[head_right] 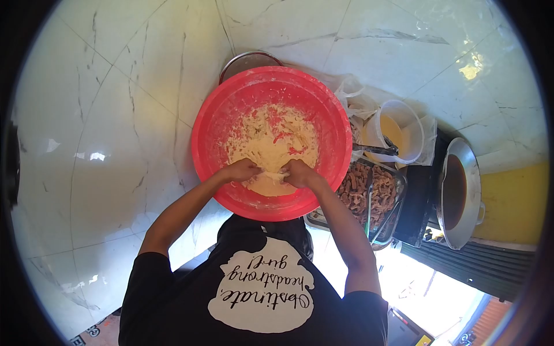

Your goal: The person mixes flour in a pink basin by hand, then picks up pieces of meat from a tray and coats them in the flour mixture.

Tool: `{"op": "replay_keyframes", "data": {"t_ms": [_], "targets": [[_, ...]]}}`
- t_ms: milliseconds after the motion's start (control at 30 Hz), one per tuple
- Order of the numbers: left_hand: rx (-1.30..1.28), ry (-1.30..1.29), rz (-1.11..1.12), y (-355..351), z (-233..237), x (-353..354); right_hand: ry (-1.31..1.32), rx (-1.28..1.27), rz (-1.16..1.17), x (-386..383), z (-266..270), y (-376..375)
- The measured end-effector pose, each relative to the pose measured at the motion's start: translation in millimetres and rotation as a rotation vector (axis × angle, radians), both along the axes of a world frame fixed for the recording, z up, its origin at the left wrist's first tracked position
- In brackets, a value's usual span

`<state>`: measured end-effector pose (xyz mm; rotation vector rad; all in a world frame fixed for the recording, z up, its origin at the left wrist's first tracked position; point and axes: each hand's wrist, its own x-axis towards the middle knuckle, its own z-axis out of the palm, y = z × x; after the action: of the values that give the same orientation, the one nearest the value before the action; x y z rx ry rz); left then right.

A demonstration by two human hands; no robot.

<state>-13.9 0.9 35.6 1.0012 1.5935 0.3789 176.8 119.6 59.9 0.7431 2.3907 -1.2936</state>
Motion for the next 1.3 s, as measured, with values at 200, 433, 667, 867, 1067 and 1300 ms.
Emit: {"op": "replay_keyframes", "data": {"t_ms": [200, 433, 667, 867, 1067, 1300], "targets": [[-0.069, -0.098, 0.323, 8.5, 9.3, 3.6, -0.045, 0.027, -0.029, -7.1, 21.9, 0.2], [0.830, 0.459, 0.173, 11.5, 28.5, 2.5, 0.081, 0.089, -0.132, -6.6, 5.2, 4.4], [0.567, -0.092, 0.309, 21.6, 18.2, -11.6, 0.323, 0.062, -0.218, -15.4, -3.0, 2.4], [0.552, -0.316, 0.335, 22.3, 15.5, -8.5, 0.398, -0.100, -0.306, -25.1, 10.3, 3.1], [0.646, -0.148, 0.417, 20.3, 4.7, -5.0, 0.302, -0.080, -0.256, -30.4, 5.9, 5.3], [0.184, -0.179, 1.405, 30.0, -40.8, -15.5, 0.240, 0.052, -0.850, -37.1, -13.1, 29.3]]}}
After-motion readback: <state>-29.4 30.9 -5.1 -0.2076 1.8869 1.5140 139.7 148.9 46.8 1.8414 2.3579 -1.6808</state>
